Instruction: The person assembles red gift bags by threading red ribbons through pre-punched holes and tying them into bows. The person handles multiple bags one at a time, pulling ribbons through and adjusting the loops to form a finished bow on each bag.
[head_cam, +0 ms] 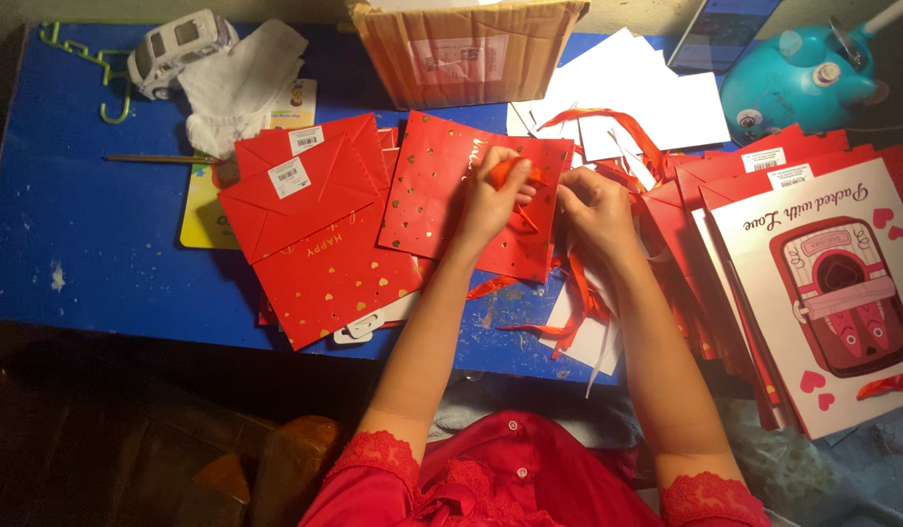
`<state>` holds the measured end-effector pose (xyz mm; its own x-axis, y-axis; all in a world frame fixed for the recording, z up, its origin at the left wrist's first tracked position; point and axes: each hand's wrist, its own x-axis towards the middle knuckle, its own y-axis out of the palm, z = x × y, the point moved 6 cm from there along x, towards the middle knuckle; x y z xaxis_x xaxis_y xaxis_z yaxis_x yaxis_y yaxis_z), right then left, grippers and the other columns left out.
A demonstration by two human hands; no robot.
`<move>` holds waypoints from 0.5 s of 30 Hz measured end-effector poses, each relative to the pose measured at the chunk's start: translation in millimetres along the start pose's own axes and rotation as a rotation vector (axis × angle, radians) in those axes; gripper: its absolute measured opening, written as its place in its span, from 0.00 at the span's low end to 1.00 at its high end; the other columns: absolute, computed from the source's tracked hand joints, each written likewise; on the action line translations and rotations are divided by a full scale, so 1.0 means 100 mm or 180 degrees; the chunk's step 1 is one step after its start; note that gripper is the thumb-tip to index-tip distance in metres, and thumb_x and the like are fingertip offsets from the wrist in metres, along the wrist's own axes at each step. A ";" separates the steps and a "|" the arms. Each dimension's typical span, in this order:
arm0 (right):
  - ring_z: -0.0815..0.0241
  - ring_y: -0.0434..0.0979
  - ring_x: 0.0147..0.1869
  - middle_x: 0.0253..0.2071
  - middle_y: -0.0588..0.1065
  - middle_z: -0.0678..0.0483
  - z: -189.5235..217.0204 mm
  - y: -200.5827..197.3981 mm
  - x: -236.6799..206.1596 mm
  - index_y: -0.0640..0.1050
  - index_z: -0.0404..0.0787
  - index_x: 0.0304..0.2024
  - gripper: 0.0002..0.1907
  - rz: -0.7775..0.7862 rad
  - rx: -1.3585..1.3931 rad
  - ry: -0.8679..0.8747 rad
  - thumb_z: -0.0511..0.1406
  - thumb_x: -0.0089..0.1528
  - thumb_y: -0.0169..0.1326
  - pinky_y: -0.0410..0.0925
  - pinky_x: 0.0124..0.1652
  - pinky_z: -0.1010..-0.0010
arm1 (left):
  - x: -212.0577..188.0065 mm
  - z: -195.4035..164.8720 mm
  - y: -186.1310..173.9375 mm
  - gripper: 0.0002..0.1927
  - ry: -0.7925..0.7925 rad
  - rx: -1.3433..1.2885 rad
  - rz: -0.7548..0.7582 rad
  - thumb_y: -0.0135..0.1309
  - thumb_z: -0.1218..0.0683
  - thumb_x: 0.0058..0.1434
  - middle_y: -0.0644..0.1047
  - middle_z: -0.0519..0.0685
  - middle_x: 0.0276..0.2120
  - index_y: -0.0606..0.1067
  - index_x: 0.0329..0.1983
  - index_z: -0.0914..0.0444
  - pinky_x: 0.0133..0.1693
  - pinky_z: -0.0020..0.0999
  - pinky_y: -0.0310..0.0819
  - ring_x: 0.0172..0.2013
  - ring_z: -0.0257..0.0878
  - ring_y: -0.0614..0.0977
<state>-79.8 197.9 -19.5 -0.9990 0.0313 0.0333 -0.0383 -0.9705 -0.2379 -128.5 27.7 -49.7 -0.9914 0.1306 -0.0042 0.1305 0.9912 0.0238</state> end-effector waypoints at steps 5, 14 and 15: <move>0.71 0.78 0.38 0.38 0.80 0.55 -0.01 0.00 0.01 0.79 0.32 0.47 0.08 0.0117 0.0261 0.0206 0.32 0.68 0.56 0.71 0.36 0.76 | -0.14 -0.35 0.05 0.14 0.0952 0.1130 0.0078 0.66 0.51 0.59 0.82 0.47 0.31 0.79 0.45 0.61 0.32 0.30 0.76 0.28 0.34 0.81; 0.66 0.77 0.23 0.29 0.77 0.53 0.14 0.05 -0.06 0.79 0.32 0.47 0.08 0.0167 0.0756 0.0780 0.32 0.68 0.54 0.66 0.21 0.74 | -0.05 -0.07 0.05 0.09 0.0253 0.0143 0.0096 0.58 0.52 0.69 0.81 0.45 0.28 0.76 0.41 0.63 0.30 0.28 0.80 0.29 0.31 0.83; 0.65 0.76 0.23 0.28 0.77 0.53 0.11 0.05 -0.07 0.78 0.32 0.46 0.09 0.0134 0.0739 0.0870 0.32 0.67 0.54 0.65 0.20 0.73 | -0.05 -0.07 0.05 0.09 0.0206 0.0103 0.0051 0.57 0.52 0.69 0.81 0.45 0.29 0.76 0.41 0.63 0.30 0.28 0.81 0.29 0.31 0.84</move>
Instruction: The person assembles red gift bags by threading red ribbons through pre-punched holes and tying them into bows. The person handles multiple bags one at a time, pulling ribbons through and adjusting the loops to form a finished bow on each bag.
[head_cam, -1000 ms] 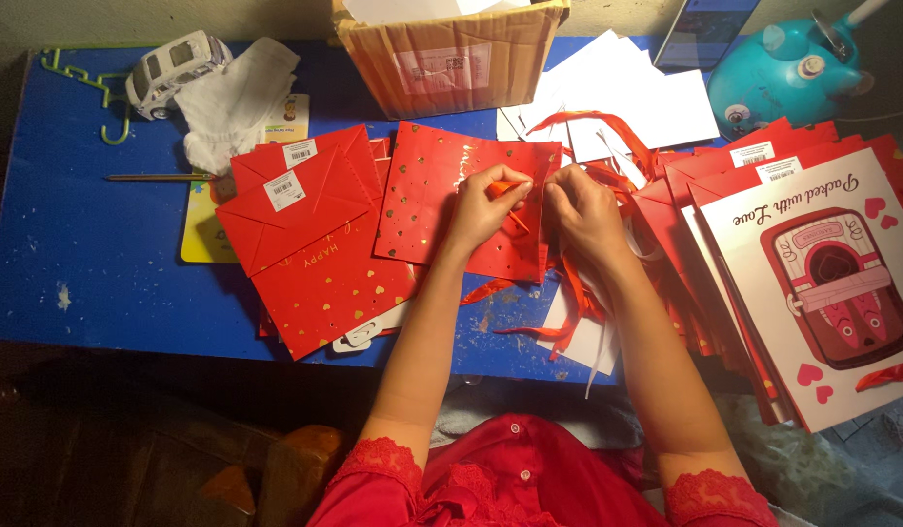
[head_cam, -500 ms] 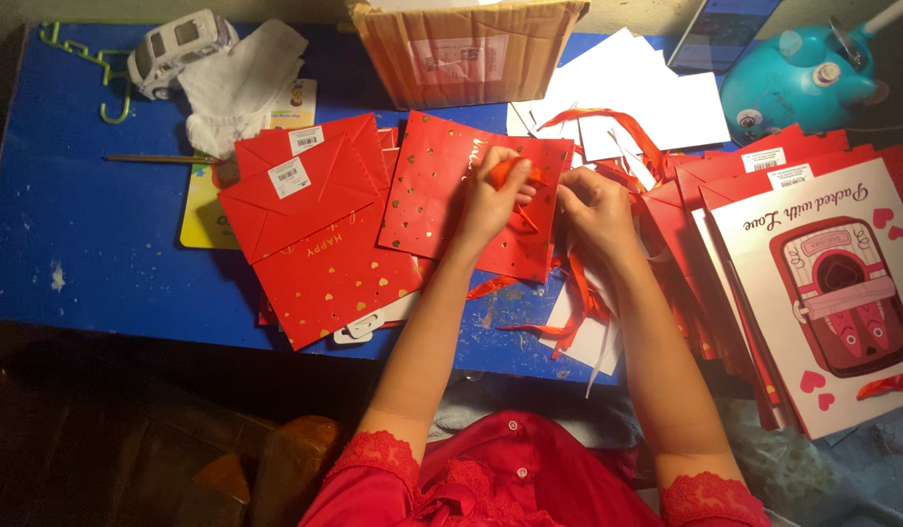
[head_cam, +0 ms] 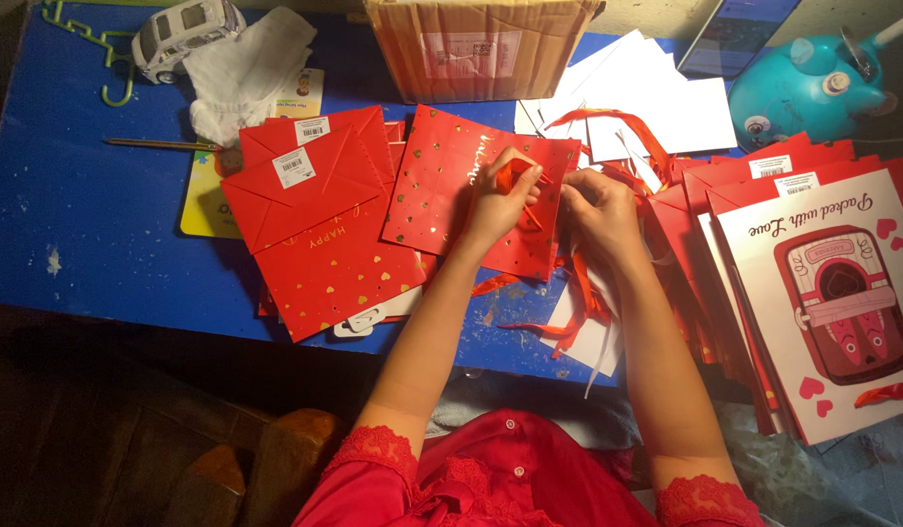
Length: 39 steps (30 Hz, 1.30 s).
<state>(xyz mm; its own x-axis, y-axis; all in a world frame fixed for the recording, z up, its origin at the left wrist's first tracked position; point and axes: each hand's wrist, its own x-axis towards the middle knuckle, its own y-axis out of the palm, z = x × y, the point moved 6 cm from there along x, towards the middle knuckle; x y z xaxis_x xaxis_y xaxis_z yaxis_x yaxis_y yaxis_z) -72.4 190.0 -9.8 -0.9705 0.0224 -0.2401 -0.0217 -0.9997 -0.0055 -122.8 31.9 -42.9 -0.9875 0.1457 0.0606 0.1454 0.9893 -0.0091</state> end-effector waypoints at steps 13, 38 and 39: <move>0.69 0.79 0.44 0.43 0.81 0.53 -0.04 -0.08 0.10 0.79 0.33 0.49 0.10 -0.0029 -0.0764 -0.0590 0.31 0.66 0.56 0.72 0.42 0.75 | -0.06 -0.22 -0.01 0.07 0.0121 0.0550 0.0159 0.60 0.53 0.65 0.82 0.45 0.28 0.78 0.38 0.62 0.31 0.29 0.77 0.26 0.31 0.82; 0.65 0.81 0.40 0.42 0.79 0.51 0.12 0.12 -0.07 0.76 0.30 0.51 0.10 -0.0084 0.0976 0.0049 0.28 0.68 0.51 0.75 0.38 0.73 | -0.25 -0.97 -0.45 0.18 0.2202 0.2099 -0.1958 0.61 0.59 0.59 0.76 0.59 0.47 0.69 0.50 0.64 0.53 0.45 0.74 0.50 0.52 0.78; 0.65 0.82 0.43 0.45 0.79 0.51 0.07 0.12 -0.08 0.76 0.30 0.52 0.11 -0.0084 0.1134 0.0075 0.28 0.68 0.50 0.76 0.42 0.72 | -0.30 -1.10 -0.41 0.19 0.2317 0.2177 -0.1917 0.61 0.58 0.58 0.76 0.58 0.46 0.70 0.50 0.64 0.53 0.47 0.73 0.50 0.54 0.78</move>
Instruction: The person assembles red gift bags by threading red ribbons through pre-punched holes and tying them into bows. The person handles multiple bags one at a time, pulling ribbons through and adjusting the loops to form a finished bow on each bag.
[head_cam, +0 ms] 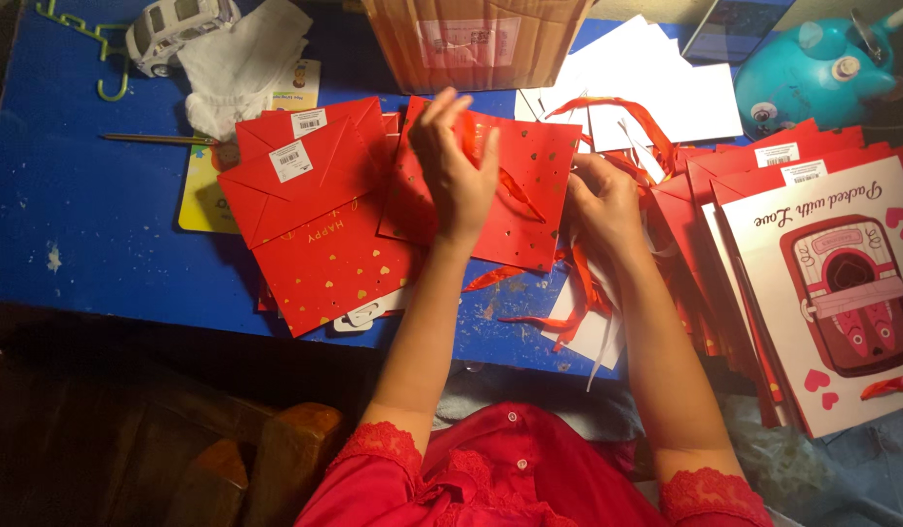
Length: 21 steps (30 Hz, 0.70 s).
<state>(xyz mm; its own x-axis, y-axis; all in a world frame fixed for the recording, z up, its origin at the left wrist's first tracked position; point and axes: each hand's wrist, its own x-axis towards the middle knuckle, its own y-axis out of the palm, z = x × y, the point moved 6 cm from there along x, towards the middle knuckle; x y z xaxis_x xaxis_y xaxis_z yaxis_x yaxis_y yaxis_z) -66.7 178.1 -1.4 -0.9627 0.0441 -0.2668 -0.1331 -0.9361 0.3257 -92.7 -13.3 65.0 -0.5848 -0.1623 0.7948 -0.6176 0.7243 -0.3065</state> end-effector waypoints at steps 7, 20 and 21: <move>0.63 0.78 0.57 0.54 0.79 0.47 0.05 -0.15 0.17 0.75 0.31 0.61 0.18 0.0351 -0.1698 -0.1411 0.26 0.68 0.52 0.71 0.53 0.71 | -0.32 -0.24 0.46 0.24 -0.0490 -0.0406 0.3074 0.70 0.42 0.46 0.77 0.47 0.27 0.71 0.31 0.61 0.36 0.47 0.72 0.36 0.47 0.80; 0.66 0.81 0.46 0.43 0.82 0.50 0.07 0.10 -0.06 0.79 0.35 0.53 0.14 0.0435 -0.2276 -0.1097 0.29 0.64 0.55 0.72 0.47 0.73 | -0.54 0.33 0.63 0.12 -0.1265 -0.0766 0.1718 0.58 0.59 0.57 0.75 0.50 0.20 0.66 0.38 0.63 0.27 0.41 0.73 0.23 0.44 0.80; 0.65 0.81 0.46 0.43 0.82 0.50 0.05 0.09 -0.04 0.81 0.34 0.51 0.13 0.0533 -0.2338 -0.1095 0.29 0.63 0.56 0.72 0.46 0.73 | -0.53 0.37 0.65 0.12 -0.1399 -0.0951 0.1610 0.58 0.60 0.58 0.73 0.50 0.20 0.66 0.38 0.63 0.27 0.39 0.73 0.23 0.41 0.79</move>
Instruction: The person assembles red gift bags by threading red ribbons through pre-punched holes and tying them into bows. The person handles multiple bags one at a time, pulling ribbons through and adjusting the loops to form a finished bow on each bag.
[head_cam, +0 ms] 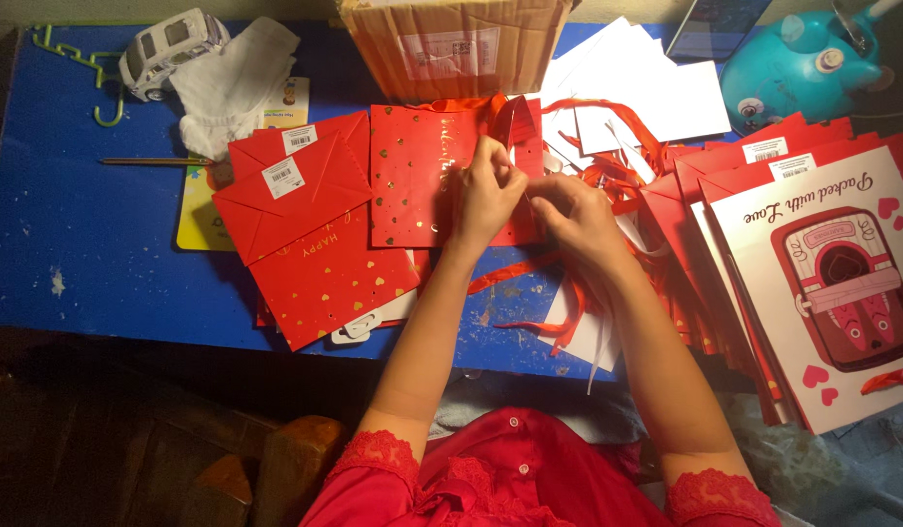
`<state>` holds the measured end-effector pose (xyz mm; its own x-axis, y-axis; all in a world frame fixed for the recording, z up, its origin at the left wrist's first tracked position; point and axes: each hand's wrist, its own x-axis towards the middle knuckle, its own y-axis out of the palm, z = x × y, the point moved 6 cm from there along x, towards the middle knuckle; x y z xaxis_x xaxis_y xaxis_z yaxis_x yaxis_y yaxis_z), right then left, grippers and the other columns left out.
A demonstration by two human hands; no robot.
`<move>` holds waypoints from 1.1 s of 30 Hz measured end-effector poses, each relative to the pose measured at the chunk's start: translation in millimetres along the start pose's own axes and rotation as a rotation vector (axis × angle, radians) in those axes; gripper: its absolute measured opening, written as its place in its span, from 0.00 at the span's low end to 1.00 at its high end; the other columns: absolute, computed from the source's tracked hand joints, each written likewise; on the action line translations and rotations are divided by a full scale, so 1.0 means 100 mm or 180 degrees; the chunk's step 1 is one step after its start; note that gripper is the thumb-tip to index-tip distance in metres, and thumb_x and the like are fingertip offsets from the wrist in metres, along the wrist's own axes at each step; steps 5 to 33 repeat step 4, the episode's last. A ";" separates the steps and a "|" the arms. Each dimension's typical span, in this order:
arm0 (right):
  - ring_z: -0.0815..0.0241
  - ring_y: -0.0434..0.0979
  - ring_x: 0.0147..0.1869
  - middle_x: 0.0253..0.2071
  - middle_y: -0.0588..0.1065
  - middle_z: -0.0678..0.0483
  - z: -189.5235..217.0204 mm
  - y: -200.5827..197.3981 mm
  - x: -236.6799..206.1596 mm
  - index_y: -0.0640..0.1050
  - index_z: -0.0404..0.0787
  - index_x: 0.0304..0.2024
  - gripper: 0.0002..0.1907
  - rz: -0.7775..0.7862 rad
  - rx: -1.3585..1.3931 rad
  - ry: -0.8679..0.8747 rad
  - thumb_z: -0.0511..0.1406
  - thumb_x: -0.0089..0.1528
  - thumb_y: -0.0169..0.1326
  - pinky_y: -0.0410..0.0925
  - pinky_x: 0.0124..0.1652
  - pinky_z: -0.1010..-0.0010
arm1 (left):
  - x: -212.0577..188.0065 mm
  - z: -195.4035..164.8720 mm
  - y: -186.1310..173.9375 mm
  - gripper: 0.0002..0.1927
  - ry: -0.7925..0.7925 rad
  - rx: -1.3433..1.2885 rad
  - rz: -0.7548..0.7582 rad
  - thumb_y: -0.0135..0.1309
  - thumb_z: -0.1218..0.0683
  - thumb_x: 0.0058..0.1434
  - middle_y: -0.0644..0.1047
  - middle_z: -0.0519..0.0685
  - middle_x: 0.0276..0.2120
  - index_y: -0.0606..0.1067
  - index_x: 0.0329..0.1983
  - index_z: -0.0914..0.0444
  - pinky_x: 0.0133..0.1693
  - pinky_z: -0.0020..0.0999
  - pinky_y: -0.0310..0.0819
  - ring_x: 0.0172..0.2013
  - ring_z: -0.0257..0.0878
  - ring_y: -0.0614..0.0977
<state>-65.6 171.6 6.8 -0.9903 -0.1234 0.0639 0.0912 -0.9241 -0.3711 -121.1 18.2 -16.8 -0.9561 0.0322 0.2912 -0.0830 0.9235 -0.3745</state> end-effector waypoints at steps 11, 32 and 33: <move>0.66 0.80 0.47 0.43 0.82 0.52 -0.28 0.04 0.05 0.80 0.36 0.51 0.13 0.0076 0.0274 0.0197 0.31 0.63 0.58 0.72 0.47 0.73 | -0.01 0.18 0.09 0.10 -0.0782 -0.0933 0.0330 0.57 0.60 0.61 0.73 0.42 0.22 0.66 0.38 0.62 0.23 0.31 0.75 0.22 0.30 0.77; 0.66 0.80 0.47 0.43 0.82 0.52 -0.28 0.04 0.05 0.80 0.36 0.51 0.13 0.0076 0.0274 0.0197 0.31 0.63 0.58 0.72 0.47 0.73 | -0.01 0.18 0.09 0.10 -0.0782 -0.0933 0.0330 0.57 0.60 0.61 0.73 0.42 0.22 0.66 0.38 0.62 0.23 0.31 0.75 0.22 0.30 0.77; 0.66 0.80 0.47 0.43 0.82 0.52 -0.28 0.04 0.05 0.80 0.36 0.51 0.13 0.0076 0.0274 0.0197 0.31 0.63 0.58 0.72 0.47 0.73 | -0.01 0.18 0.09 0.10 -0.0782 -0.0933 0.0330 0.57 0.60 0.61 0.73 0.42 0.22 0.66 0.38 0.62 0.23 0.31 0.75 0.22 0.30 0.77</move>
